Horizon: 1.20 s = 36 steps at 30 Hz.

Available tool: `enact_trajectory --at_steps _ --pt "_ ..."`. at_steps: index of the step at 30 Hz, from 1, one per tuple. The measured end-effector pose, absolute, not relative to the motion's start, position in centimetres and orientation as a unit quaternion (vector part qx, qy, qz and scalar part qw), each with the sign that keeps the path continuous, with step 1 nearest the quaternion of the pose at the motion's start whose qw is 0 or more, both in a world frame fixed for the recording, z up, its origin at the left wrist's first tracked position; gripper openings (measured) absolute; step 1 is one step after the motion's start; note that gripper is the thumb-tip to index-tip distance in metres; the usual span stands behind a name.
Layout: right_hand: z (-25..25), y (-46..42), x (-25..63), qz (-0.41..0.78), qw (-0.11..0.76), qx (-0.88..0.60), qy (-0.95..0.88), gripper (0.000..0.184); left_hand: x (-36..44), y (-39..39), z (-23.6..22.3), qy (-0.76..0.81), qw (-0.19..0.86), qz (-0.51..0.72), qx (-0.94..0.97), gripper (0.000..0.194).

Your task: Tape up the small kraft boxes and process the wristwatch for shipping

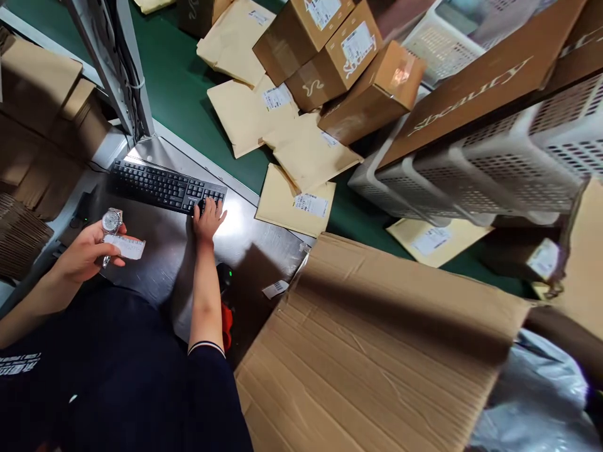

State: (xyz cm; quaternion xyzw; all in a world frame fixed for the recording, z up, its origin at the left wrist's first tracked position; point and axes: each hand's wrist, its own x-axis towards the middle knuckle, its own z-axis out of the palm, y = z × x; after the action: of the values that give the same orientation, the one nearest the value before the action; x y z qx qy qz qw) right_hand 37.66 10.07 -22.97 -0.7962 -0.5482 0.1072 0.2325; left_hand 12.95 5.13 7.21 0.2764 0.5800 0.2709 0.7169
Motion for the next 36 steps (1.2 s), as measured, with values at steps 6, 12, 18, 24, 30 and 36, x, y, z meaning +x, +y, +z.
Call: enact_trajectory --at_steps 6,12,18,24,30,36 --pt "-22.9 9.8 37.6 0.117 0.242 -0.807 -0.527 0.056 12.6 5.0 6.9 0.578 0.716 0.279 0.274 0.047" --pt "-23.9 6.1 36.0 0.098 0.239 -0.837 -0.483 0.05 12.8 5.1 6.8 0.574 0.724 0.275 0.268 0.046" --pt "-24.1 6.1 35.8 0.114 0.252 -0.82 -0.502 0.052 13.3 4.8 6.8 0.563 0.732 0.277 0.264 0.047" --pt "-24.2 6.3 35.8 0.132 0.281 -0.819 -0.482 0.062 13.2 4.7 7.0 0.558 0.735 0.286 0.258 0.047" --pt "-24.6 5.6 35.6 0.098 0.292 -0.823 -0.478 0.062 12.6 5.2 6.9 0.51 0.797 0.26 0.193 0.045" --pt "-24.9 5.2 35.7 0.094 0.288 -0.826 -0.475 0.064 12.4 5.3 7.0 0.468 0.831 0.243 0.176 0.044"
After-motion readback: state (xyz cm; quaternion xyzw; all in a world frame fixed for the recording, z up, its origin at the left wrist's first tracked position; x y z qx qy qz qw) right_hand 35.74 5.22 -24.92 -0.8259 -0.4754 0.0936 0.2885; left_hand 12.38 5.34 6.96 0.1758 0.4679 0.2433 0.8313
